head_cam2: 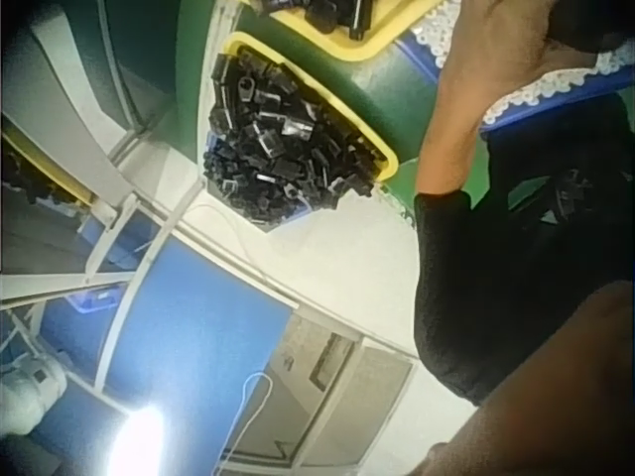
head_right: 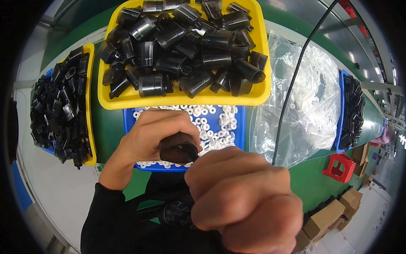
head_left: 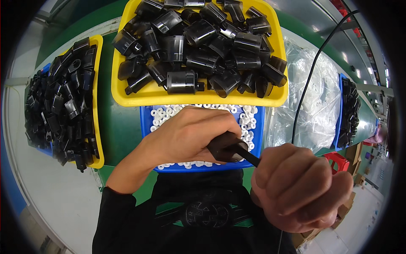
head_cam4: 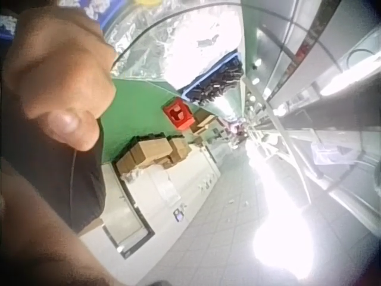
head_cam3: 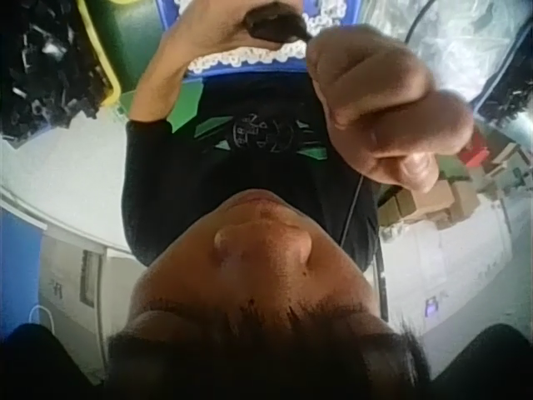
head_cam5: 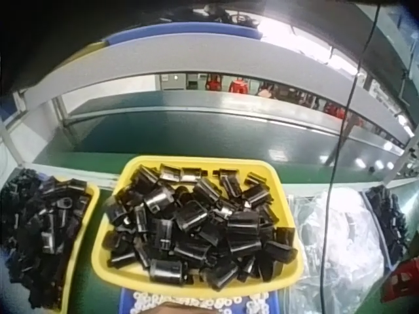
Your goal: The person inserts white plastic washers into black plastic housings and then uses a manual insertion press tool to secure them.
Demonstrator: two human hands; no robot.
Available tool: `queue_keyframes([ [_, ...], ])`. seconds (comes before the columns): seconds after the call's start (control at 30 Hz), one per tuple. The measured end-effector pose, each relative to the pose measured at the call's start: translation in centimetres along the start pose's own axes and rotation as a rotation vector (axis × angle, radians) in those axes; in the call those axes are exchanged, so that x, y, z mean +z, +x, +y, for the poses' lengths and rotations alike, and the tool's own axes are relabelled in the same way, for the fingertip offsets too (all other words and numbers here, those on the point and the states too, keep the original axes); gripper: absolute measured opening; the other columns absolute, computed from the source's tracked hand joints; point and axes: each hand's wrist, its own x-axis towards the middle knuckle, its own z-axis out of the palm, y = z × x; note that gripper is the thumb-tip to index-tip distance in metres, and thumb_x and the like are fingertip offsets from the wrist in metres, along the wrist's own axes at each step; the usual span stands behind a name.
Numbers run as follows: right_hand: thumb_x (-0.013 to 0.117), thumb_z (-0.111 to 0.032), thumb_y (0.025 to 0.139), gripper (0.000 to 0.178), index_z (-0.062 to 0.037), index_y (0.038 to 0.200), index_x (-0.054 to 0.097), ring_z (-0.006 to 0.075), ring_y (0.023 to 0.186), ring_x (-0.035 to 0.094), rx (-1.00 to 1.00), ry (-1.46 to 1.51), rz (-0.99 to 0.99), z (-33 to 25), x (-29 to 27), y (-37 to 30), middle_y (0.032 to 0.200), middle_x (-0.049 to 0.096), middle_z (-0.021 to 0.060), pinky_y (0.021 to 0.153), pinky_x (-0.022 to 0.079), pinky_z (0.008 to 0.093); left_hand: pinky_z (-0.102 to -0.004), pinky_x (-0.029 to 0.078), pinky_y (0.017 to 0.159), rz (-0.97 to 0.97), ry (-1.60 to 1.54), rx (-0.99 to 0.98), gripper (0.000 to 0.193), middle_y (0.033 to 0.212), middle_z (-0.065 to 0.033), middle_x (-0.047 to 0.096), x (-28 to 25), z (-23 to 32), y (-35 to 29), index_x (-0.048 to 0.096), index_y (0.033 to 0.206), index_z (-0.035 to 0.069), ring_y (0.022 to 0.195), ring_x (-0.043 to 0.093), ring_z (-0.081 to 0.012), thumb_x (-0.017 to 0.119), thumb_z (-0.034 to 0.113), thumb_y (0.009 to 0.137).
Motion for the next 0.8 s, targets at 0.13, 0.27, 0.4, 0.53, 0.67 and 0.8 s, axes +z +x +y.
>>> queue_keyframes([
  [0.13, 0.043, -0.029, 0.096, 0.030, -0.0145, 0.070, 0.039, 0.0161, 0.055, 0.049, 0.057, -0.009, 0.045, 1.2, 0.2, -0.9, 0.061, 0.052, 0.0040, 0.048, 0.040, 0.0308, -0.0286, 0.047, 0.057, 0.002, -0.004, -0.002, 0.036, 0.075, -0.0052, 0.062, -0.1, 0.3, 0.0, 0.064, 0.092, 0.007, 0.066, 0.063, -0.0223, 0.081, 0.002, 0.060],
  [0.27, 0.042, -0.029, 0.095, 0.029, -0.0142, 0.070, 0.039, 0.0142, 0.048, 0.045, 0.058, 0.080, 0.026, 1.5, 0.5, -0.3, 0.061, 0.051, 0.0038, 0.044, 0.036, 0.0287, -0.0296, 0.047, 0.057, -0.011, -0.009, -0.004, 0.034, 0.076, -0.0062, 0.062, -0.1, 0.3, -0.1, 0.064, 0.092, 0.007, 0.066, 0.062, -0.0237, 0.080, 0.002, 0.062],
  [0.4, 0.041, -0.028, 0.094, 0.029, -0.0134, 0.069, 0.038, 0.0123, 0.038, 0.039, 0.023, 0.058, 0.125, 1.9, 0.9, -0.9, 0.058, 0.050, 0.0038, 0.038, 0.032, 0.0274, -0.0314, 0.047, 0.057, -0.003, 0.013, 0.008, 0.033, 0.076, -0.0066, 0.061, 0.0, 0.3, -0.2, 0.064, 0.092, 0.007, 0.066, 0.061, -0.0253, 0.079, 0.004, 0.063],
  [0.53, 0.041, -0.030, 0.094, 0.031, -0.0125, 0.068, 0.037, 0.0131, 0.035, 0.037, 0.011, 0.116, -0.017, 3.2, 0.8, -0.4, 0.055, 0.052, 0.0047, 0.036, 0.032, 0.0289, -0.0397, 0.050, 0.065, -0.057, 0.125, 0.023, 0.038, 0.085, -0.0084, 0.061, 0.0, 0.0, -0.2, 0.055, 0.094, 0.006, 0.078, 0.062, -0.0323, 0.078, 0.014, 0.064],
  [0.67, 0.043, -0.036, 0.095, 0.037, -0.0113, 0.068, 0.038, 0.0148, 0.033, 0.037, -0.076, 0.065, -0.011, 5.0, 1.3, -0.9, 0.055, 0.056, 0.0073, 0.034, 0.034, 0.0302, -0.0407, 0.050, 0.067, -0.006, 0.211, 0.022, 0.039, 0.086, -0.0083, 0.061, 0.0, -0.1, -0.7, 0.056, 0.095, 0.006, 0.080, 0.063, -0.0328, 0.078, 0.015, 0.064],
  [0.8, 0.046, -0.039, 0.096, 0.038, -0.0125, 0.069, 0.040, 0.0127, 0.039, 0.041, -0.029, 0.240, 0.057, 5.0, 2.4, -0.5, 0.058, 0.053, 0.0039, 0.036, 0.033, 0.0258, -0.0365, 0.051, 0.065, 0.044, 0.183, -0.004, 0.042, 0.085, -0.0076, 0.062, -0.8, 0.3, -1.4, 0.058, 0.095, 0.006, 0.077, 0.063, -0.0301, 0.083, 0.013, 0.061],
])
